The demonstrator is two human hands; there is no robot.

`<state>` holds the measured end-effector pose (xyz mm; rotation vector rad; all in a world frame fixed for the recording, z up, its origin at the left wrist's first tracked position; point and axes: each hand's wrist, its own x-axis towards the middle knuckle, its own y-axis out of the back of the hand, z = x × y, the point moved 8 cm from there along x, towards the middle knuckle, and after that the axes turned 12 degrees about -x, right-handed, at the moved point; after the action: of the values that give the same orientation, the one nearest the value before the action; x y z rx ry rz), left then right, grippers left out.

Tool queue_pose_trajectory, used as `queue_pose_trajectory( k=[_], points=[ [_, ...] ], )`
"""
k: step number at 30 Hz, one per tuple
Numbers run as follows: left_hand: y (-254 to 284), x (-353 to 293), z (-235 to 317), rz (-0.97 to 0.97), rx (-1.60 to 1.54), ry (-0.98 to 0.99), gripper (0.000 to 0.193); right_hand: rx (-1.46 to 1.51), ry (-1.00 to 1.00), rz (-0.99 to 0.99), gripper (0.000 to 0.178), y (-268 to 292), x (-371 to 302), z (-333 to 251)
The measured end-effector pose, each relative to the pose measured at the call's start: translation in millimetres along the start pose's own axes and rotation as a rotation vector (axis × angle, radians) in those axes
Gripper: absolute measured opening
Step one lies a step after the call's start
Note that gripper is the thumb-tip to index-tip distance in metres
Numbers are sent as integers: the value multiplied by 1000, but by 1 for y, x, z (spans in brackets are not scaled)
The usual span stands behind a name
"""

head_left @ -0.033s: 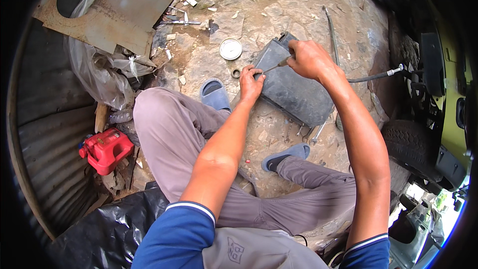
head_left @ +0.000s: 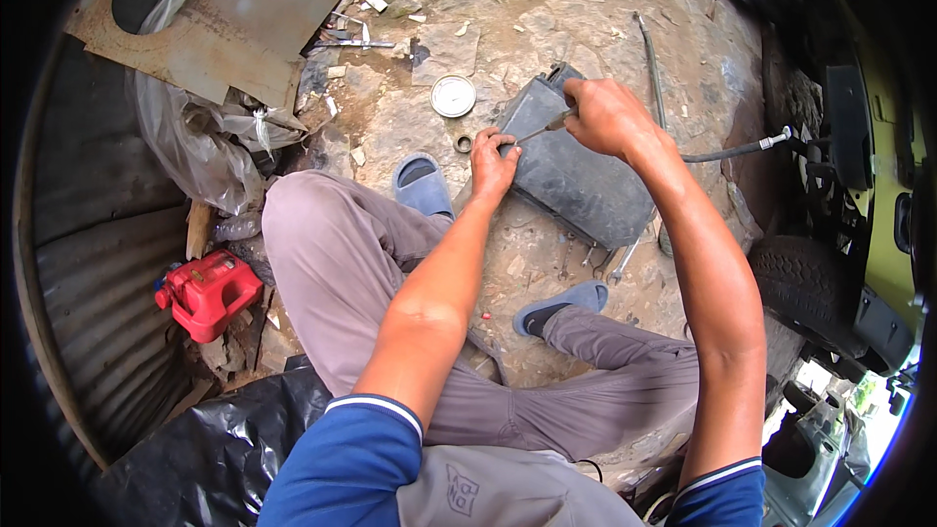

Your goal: The person uses a wrench and a screwdriver to loosen and remove screws and fasteners from a black plastic vehicle component while sitting on the ground.

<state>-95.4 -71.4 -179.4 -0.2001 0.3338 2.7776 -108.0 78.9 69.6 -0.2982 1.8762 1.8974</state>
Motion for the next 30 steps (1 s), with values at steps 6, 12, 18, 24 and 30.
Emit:
queue_pose_trajectory(
  k=[6,12,18,24,30],
  points=[
    [0,1,-3,6,2,-14,28,-57,71,84,29,2,-4,-28],
    [0,0,1,15,-13,-16,27,-7,-265,-208,36,3,3,-3],
    [-1,2,1,23,11,-13,26,33,-342,-187,36,-6,1,-8],
    [7,-7,-27,34,35,43,25,-6,-214,-192,31,-28,1,-39],
    [13,-12,-29,42,-28,4,26,-40,-39,11,24,-28,-6,-71]
  ],
)
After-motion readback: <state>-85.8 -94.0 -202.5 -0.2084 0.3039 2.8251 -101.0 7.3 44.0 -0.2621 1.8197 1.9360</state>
